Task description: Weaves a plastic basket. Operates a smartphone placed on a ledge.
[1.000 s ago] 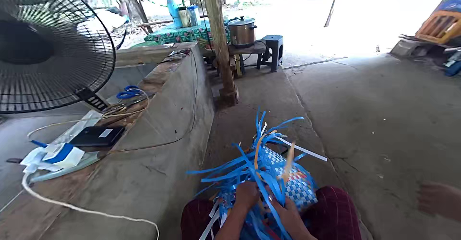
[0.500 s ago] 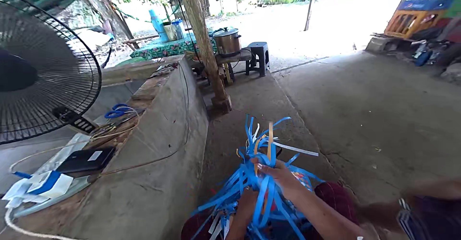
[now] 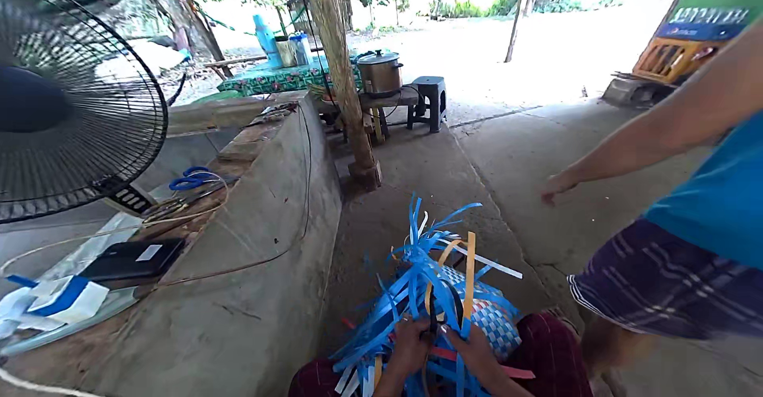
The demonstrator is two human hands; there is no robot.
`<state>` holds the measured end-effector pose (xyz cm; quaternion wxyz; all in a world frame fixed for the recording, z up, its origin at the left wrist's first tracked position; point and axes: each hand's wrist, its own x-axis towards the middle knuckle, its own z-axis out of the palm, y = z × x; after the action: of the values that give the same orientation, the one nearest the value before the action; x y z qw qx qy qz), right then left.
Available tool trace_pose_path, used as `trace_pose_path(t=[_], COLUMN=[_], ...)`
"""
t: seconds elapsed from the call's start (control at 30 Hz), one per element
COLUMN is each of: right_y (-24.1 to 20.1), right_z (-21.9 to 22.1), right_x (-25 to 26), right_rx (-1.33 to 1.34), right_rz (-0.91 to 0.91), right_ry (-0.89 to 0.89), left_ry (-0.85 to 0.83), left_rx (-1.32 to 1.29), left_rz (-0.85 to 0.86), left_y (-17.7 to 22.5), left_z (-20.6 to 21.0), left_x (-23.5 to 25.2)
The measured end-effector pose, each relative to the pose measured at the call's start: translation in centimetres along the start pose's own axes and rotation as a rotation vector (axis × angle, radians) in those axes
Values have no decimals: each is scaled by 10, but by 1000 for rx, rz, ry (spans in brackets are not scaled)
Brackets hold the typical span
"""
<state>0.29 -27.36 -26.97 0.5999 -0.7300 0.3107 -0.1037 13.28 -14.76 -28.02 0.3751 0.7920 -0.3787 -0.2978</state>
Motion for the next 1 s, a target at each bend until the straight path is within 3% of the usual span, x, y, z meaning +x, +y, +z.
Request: trace_pose_path(t=[0.13, 0.2, 0.3, 0.37, 0.43, 0.53, 0.6, 0.7, 0.87, 0.93, 1.0], right_y=[22, 6, -30, -26, -7, -7, -34, -78, -137, -123, -91], right_z=[6, 2, -14, -22, -24, -26, -28, -39, -63, -68, -65], right_x=[-6, -7, -16, -18, -16, -6, 9, 34, 61, 70, 69], right_rx=[28, 90, 145, 120, 107, 290, 375, 459, 672, 786, 762], right_rz=[22, 30, 44, 103, 253, 504, 522, 279, -273, -334, -247], right_ry=[-36, -10, 56, 67, -37, -130, -100, -175, -372, -458, -438], left_ry=[-108, -145, -113, -112, -158, -284, -344, -271, -111, -75, -73], left_rx=[116, 187, 190, 169, 151, 121, 121, 114, 131, 99, 106], left_rz=[-272, -328, -343, -360, -357, -232, -134, -60, -231, -225, -221], left_y=[2, 7, 7, 10, 12, 13, 18, 24, 14, 6, 0], left_z=[-3, -4, -6, -6, -9, -11, -9, -3, 1, -2, -2], left_x=[15, 21, 27, 27, 27, 21, 16, 6, 8, 9, 11])
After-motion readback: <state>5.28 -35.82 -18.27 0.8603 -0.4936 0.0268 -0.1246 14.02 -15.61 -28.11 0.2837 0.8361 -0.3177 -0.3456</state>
